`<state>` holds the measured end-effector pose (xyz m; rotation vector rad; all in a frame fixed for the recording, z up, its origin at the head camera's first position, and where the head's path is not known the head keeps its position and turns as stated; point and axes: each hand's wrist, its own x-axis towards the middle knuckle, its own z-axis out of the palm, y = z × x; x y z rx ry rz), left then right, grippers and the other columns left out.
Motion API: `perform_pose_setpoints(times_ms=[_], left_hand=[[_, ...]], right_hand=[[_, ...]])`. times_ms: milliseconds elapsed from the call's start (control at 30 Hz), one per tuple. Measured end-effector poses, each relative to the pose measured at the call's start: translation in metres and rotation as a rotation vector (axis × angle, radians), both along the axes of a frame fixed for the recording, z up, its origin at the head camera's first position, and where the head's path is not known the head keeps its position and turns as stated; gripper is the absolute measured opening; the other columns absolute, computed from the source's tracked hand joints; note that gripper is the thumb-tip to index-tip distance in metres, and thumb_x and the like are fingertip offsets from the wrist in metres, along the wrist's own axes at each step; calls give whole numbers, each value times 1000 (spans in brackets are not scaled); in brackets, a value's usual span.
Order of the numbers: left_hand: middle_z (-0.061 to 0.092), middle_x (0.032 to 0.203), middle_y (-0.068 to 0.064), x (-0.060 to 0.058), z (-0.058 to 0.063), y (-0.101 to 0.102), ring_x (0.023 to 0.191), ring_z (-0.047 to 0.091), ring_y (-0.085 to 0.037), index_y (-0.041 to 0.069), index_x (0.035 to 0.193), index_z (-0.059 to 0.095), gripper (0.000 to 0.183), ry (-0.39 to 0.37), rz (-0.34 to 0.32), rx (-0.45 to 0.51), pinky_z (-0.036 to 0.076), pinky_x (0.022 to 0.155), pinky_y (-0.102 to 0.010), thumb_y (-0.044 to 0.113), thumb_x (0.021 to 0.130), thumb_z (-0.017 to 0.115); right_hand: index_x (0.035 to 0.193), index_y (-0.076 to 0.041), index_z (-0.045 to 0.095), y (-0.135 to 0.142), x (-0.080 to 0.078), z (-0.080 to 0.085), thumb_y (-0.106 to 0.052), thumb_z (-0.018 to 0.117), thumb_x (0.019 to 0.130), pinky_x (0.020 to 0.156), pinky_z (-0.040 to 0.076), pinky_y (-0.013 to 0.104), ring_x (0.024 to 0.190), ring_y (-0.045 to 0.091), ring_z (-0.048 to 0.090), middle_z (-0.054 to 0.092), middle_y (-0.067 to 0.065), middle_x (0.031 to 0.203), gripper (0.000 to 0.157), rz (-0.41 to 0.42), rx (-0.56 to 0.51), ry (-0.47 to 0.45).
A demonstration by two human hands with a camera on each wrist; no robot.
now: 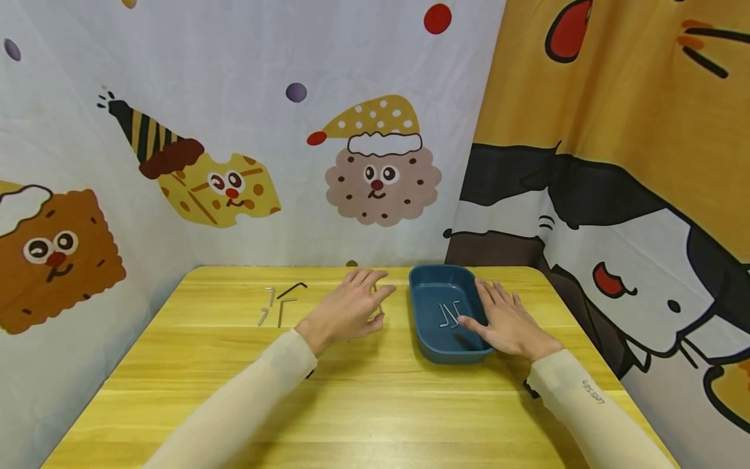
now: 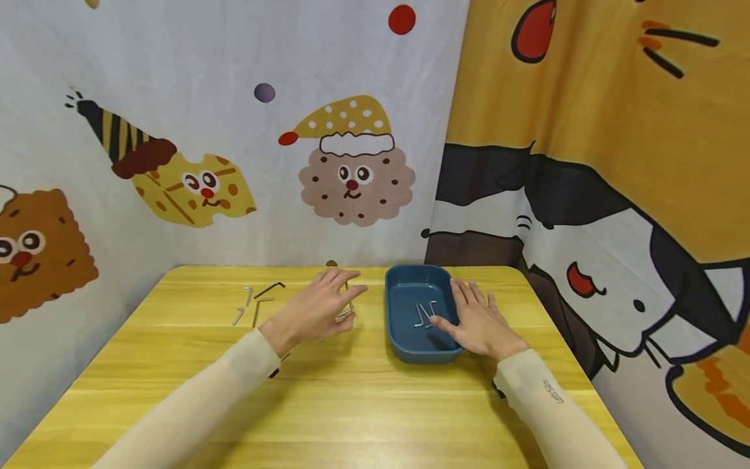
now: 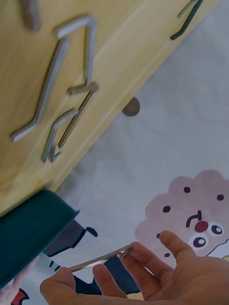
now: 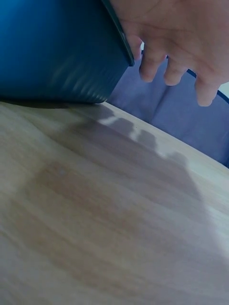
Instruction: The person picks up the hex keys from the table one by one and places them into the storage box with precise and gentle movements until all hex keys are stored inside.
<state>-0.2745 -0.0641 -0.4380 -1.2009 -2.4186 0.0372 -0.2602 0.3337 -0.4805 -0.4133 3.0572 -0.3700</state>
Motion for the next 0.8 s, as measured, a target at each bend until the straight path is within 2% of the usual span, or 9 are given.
perform_pose_setpoints(times_ms=[267,533,800], left_hand=[[66,164,-17,1,6,23,149,65,-39,15,151,71,49,-61,-14,19,55,130,-59,32,106,80],[67,165,-14,0,9,46,155,63,-36,18,157,72,51,-161,-11,32,56,131,-56,36,109,77],[65,168,-15,-4,10,66,154,63,-35,19,159,70,54,-237,-9,20,58,129,-53,43,111,74]], right_hand=[[186,-1,17,0,0,1,-80,52,113,138,7,90,178,61,14,22,30,192,113,-1,16,25],[186,-1,18,0,0,0,-79,51,114,137,-2,90,179,60,12,21,30,192,111,-2,16,37],[186,-2,18,0,0,-1,-80,51,113,137,-2,91,180,60,12,21,30,192,111,-3,28,47]])
